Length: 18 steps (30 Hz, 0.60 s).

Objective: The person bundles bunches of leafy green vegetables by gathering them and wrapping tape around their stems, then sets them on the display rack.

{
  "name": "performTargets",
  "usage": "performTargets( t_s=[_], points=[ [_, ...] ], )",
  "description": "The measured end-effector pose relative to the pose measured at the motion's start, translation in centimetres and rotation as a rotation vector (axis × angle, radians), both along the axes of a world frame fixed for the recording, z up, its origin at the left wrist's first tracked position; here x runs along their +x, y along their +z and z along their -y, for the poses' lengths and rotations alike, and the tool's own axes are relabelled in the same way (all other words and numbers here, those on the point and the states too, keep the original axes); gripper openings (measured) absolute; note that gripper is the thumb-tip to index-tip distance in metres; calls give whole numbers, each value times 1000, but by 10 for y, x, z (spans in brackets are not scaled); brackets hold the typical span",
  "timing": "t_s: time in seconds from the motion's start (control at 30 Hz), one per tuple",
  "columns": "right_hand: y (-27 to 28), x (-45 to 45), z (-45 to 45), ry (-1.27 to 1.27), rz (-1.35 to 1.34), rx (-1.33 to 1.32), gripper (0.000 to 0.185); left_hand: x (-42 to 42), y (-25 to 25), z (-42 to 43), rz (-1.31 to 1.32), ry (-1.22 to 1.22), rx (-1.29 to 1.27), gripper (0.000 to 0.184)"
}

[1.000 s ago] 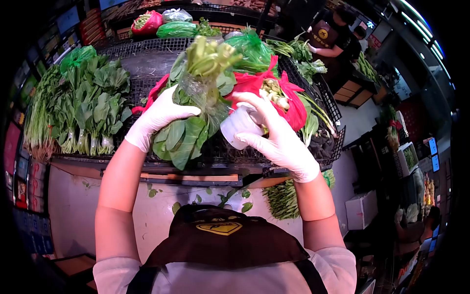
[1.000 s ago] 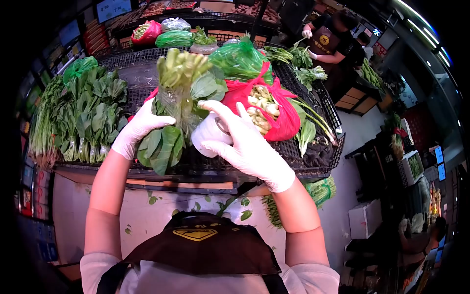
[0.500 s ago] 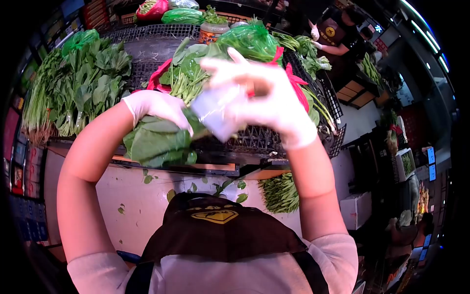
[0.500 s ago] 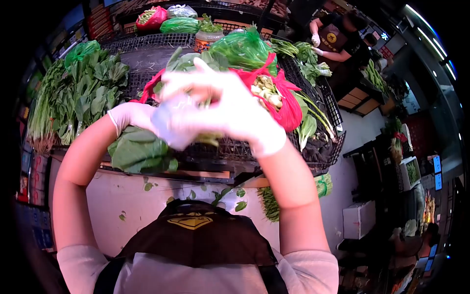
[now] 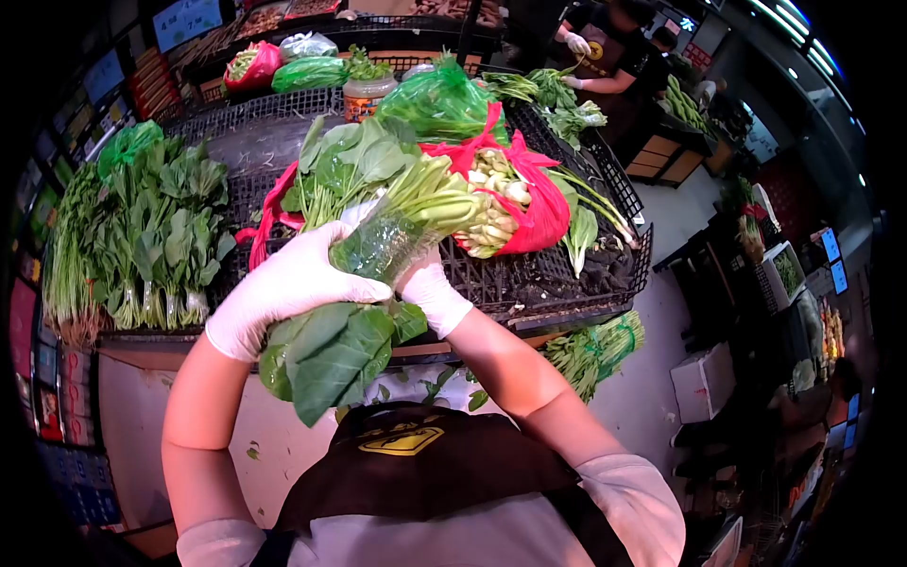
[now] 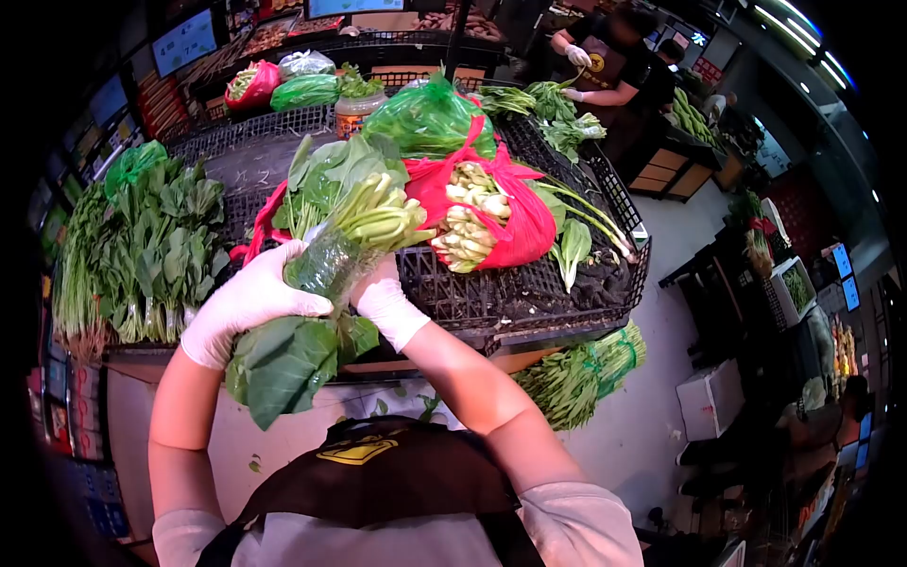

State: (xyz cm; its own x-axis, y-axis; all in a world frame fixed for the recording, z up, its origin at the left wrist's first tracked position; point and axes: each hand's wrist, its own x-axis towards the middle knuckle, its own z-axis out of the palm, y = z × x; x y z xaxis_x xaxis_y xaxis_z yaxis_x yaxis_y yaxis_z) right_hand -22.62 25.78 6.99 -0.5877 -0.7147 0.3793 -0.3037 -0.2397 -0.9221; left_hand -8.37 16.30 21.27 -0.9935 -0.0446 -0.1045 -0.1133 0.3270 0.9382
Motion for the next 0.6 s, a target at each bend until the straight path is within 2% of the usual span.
performTargets(
  t_s=[0.03,0.07,0.1,0.13,0.17,0.2,0.23,0.33,0.37,0.43,0.5,0.53,0.6],
  points=[
    [1,0,1,-22,104,-62,32,-4,1,0,81,84,-159,77],
    [0,0,-5,53,418,-266,29,-4,-5,1,0,168,-214,73],
    [4,-4,-17,-127,-13,-59,32,-5,-13,3,-85,250,-268,69],
    [8,-8,-29,-368,-422,139,34,-9,-20,8,-279,252,-272,65],
    [44,2,-43,-448,-519,137,28,-13,-27,14,-471,252,-271,61],
    [57,-1,-50,-470,-619,317,23,-16,-33,21,-648,225,-396,54],
    [70,-7,-55,-490,-718,497,19,-13,-26,20,-615,121,-532,52],
    [105,-13,-73,-390,-929,468,11,-13,-31,14,-324,72,-253,53],
    [114,-13,-79,-387,-982,433,10,-17,-36,14,-316,15,38,53],
    [136,-6,-88,-225,-990,482,10,-20,-36,2,-311,-49,255,57],
    [137,2,-91,-36,-948,402,11,-31,-32,1,-117,-10,268,43],
    [134,2,-92,43,-860,382,17,-33,-34,-5,-149,60,433,32],
    [127,0,-93,145,-642,395,28,-39,-57,-3,-221,130,513,32]
  ],
)
